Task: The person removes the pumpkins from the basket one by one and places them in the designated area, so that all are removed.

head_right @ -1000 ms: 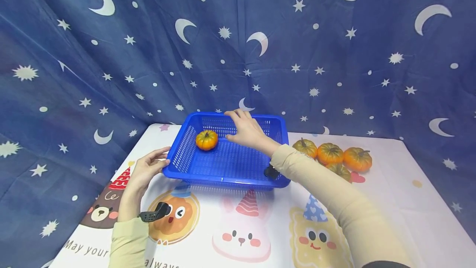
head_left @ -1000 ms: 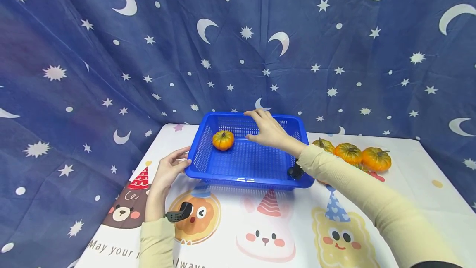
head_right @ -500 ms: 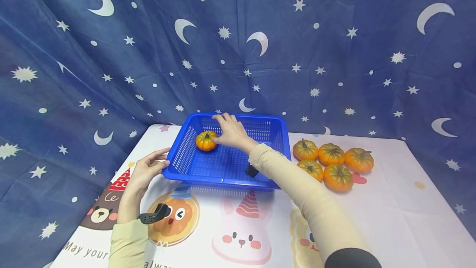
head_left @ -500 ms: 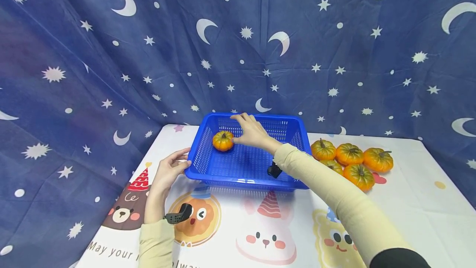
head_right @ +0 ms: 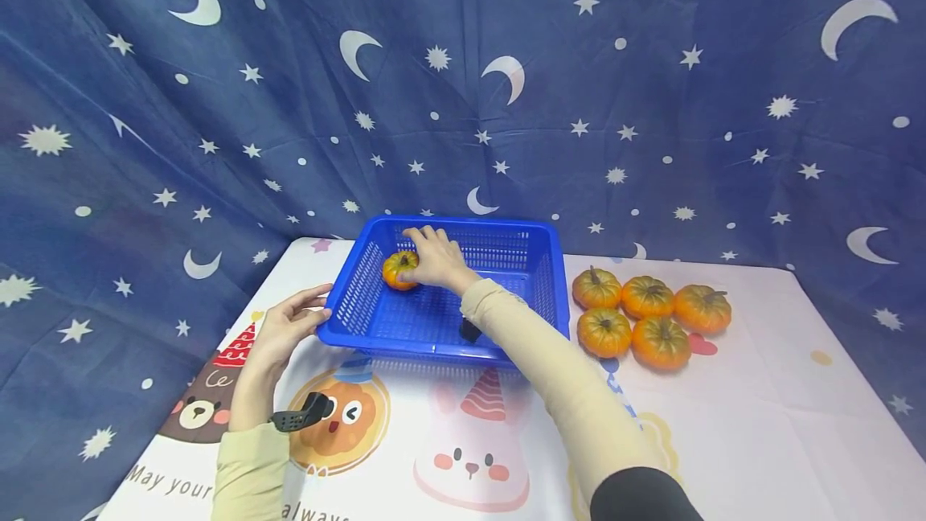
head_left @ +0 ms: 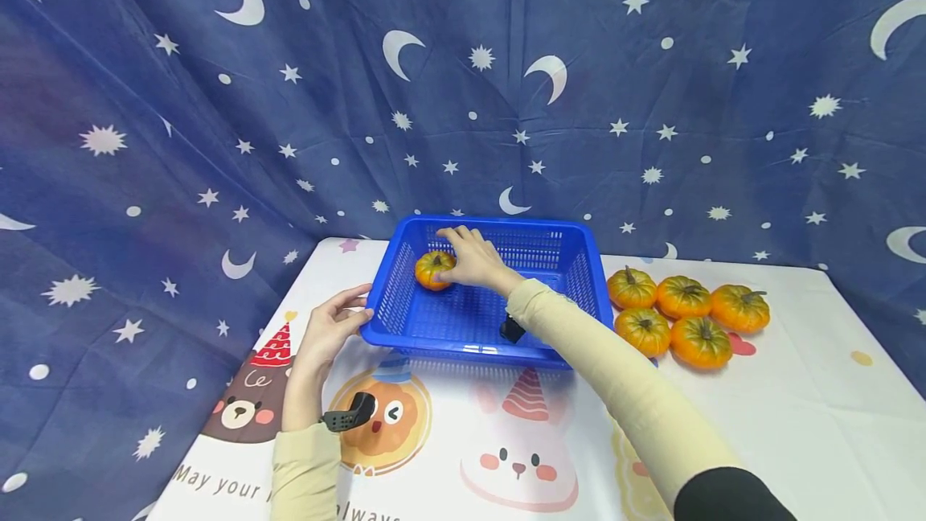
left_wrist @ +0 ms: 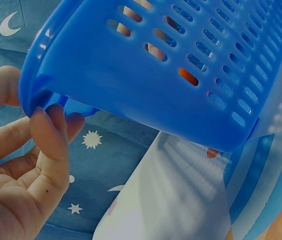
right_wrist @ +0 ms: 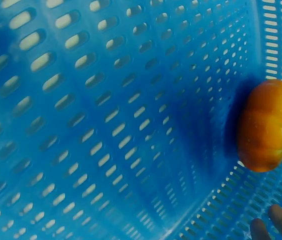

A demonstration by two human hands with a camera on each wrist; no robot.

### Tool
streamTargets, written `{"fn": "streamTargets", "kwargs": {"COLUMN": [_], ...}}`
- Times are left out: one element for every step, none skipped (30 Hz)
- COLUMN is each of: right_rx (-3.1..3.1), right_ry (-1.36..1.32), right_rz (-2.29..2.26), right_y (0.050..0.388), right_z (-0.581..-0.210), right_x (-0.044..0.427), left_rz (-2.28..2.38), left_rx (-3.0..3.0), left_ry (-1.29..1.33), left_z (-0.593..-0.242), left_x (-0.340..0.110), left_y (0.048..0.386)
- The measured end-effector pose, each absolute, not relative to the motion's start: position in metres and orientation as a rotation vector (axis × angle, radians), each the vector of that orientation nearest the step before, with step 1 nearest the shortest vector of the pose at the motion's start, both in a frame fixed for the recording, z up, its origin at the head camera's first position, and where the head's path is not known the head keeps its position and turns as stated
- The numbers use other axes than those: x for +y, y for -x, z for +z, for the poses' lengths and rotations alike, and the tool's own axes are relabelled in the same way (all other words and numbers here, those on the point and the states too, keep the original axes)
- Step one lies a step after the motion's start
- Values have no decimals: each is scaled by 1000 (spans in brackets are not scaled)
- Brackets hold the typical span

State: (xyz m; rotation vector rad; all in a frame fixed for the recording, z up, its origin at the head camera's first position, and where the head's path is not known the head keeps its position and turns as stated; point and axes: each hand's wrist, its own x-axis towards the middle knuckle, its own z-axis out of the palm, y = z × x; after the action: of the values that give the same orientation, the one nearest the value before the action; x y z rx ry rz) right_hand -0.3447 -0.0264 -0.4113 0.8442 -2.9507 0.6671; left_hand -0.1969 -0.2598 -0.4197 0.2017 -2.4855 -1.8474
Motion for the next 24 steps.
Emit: {"fn": "streamTargets", "kwargs": {"right_rx": [-2954,-2958,-2962,-2966,-2971,-2974,-2979,-2984,-2988,-2995,-3000,-3003,-3006,-3006,-3003,-3000,-2996,-2994,-2995,-2997,-2999,-3001,-3001,-3001], "right_ry": [-844,-845,-847,-847,-847,-850,-852,-854,-856,-855,-854,-852,-848,-843,-837,-832,-830,-831,-834,-837,-844,-851,-859,-864], "right_rz": [678,686,688,686,684,683,679,671,663,660,660,662,663,666,670,677,681,680,678,677,678,670,666,660], "right_y": [345,345,345,345,346,346,346,345,345,346,346,346,346,346,346,347,347,347,347,347,346,346,346,347], "right_z": [-413,-415,-416,-417,-418,-419,-420,-421,-422,-423,-424,-426,-427,-428,-429,-430,-431,-432,-433,-434,-434,-435,-436,-436], "right_x": [-27,-28,-29,-30,-31,-32,-33,-34,-35,-36,-37,-38,-38,-39,-39,-39,-39,-39,-39,-39,-38,-38,-38,-38], "left_rz": [-1849,-1844,-1843,-1844,-1847,-1850,-1852,-1850,-1852,-1852,-1853,-1855,-1857,-1859,-1861,-1862,-1865,-1867,-1869,-1868,-1868,-1867,-1866,-1865], "left_rx": [-2486,-2491,-2493,-2495,-2493,-2491,-2490,-2491,-2489,-2487,-2483,-2479,-2475,-2471,-2467,-2464,-2461,-2460,-2461,-2464,-2466,-2468,-2469,-2470], "left_ry": [-205,-210,-214,-216,-217,-217,-217,-218,-217,-215,-211,-208,-205,-202,-201,-199,-199,-201,-203,-204,-205,-205,-206,-206], "left_z": [-420,-420,-420,-420,-420,-420,-420,-420,-420,-420,-420,-420,-420,-420,-420,-420,-420,-420,-420,-421,-421,-421,-421,-421], "left_x": [-260,-260,-260,-260,-260,-260,-260,-261,-261,-261,-261,-261,-261,-261,-261,-261,-261,-262,-262,-261,-261,-261,-261,-261], "left_y": [197,197,197,197,197,197,197,197,197,197,197,197,197,197,196,196,197,197,197,197,197,197,197,197]}}
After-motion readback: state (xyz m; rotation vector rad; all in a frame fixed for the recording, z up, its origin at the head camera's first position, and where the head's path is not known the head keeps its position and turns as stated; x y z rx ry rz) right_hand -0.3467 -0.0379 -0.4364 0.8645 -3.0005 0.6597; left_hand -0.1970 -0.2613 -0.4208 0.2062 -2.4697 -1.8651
